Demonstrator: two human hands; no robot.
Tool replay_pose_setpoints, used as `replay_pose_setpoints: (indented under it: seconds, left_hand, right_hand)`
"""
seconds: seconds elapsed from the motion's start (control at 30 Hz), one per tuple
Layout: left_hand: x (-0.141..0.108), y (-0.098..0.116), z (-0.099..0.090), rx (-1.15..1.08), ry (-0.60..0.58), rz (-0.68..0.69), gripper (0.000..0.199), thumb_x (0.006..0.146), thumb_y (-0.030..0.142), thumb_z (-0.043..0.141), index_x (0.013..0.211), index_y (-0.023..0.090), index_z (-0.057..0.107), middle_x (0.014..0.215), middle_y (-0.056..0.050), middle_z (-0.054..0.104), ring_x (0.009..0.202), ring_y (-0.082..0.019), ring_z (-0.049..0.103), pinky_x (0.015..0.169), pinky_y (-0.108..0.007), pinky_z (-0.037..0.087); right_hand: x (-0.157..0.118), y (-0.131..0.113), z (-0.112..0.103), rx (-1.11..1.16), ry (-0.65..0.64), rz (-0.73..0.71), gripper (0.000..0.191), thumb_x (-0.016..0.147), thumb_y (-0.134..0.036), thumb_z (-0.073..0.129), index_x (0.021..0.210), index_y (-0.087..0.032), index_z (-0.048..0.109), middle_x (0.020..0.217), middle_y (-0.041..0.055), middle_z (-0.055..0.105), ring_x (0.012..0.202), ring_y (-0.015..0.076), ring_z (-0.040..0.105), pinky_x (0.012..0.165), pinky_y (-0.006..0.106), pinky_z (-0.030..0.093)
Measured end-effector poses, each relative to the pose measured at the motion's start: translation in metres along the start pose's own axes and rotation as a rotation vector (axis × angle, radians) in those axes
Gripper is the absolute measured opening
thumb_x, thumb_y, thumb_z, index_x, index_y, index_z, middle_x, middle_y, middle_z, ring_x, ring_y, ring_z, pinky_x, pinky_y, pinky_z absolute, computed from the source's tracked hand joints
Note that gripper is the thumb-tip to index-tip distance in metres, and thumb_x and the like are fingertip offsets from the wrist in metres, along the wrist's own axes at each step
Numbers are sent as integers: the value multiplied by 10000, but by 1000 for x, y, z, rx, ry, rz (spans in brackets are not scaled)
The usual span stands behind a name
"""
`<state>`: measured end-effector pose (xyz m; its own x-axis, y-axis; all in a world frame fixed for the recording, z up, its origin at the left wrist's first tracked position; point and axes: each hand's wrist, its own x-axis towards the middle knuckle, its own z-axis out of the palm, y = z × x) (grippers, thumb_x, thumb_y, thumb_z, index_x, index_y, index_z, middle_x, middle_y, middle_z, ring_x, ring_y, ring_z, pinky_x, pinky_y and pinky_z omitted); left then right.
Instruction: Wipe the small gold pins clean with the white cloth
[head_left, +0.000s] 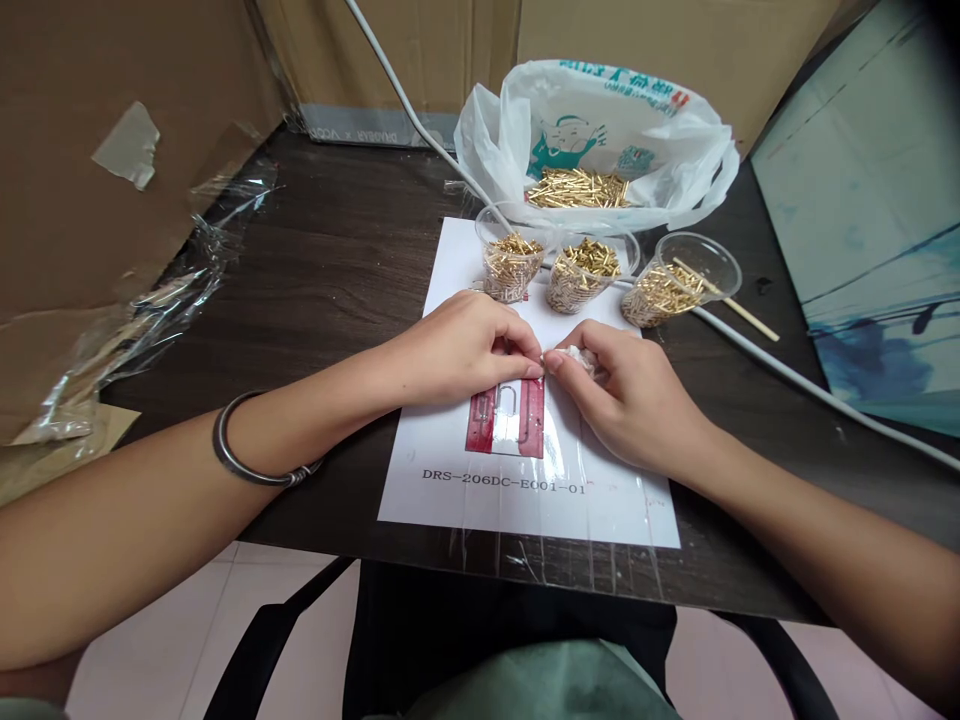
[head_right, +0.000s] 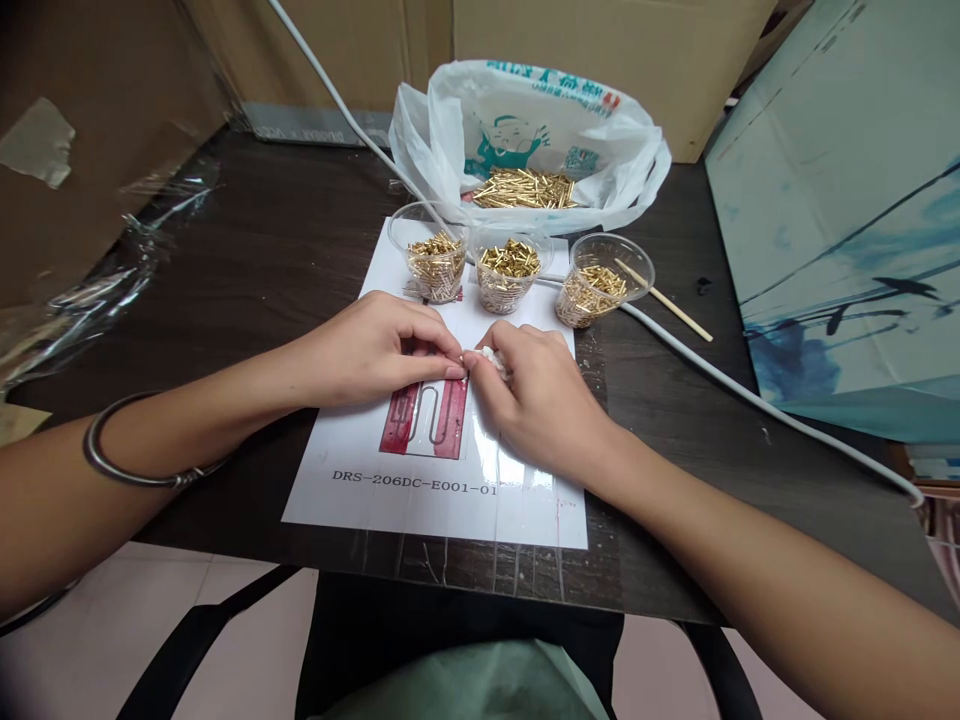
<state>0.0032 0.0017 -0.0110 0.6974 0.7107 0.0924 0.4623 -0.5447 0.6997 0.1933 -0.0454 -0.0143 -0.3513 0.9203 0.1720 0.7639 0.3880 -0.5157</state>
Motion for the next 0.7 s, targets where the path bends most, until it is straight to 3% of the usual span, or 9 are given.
replay_pose_setpoints:
  seconds: [0.3, 0.7]
  left_hand:
    - [1, 0, -2, 8, -17, 36, 136, 785, 214, 631, 843, 169, 745, 780, -23, 701, 685, -109, 595, 620, -223, 411]
    - [2, -1, -1, -44, -5, 60, 116, 774, 191, 636, 796, 169, 748, 767, -17, 705, 696, -110, 613, 639, -221, 429]
  right_hand:
    - [1, 6, -5, 63, -71, -7, 249, 909, -338, 486, 759, -164, 582, 554, -29, 465, 548, 115, 416, 594, 282, 286]
    - [3, 11, -6, 58, -73, -67, 251, 912, -332, 470, 730, -171, 535, 607, -13, 509, 603, 131, 442, 657, 301, 311]
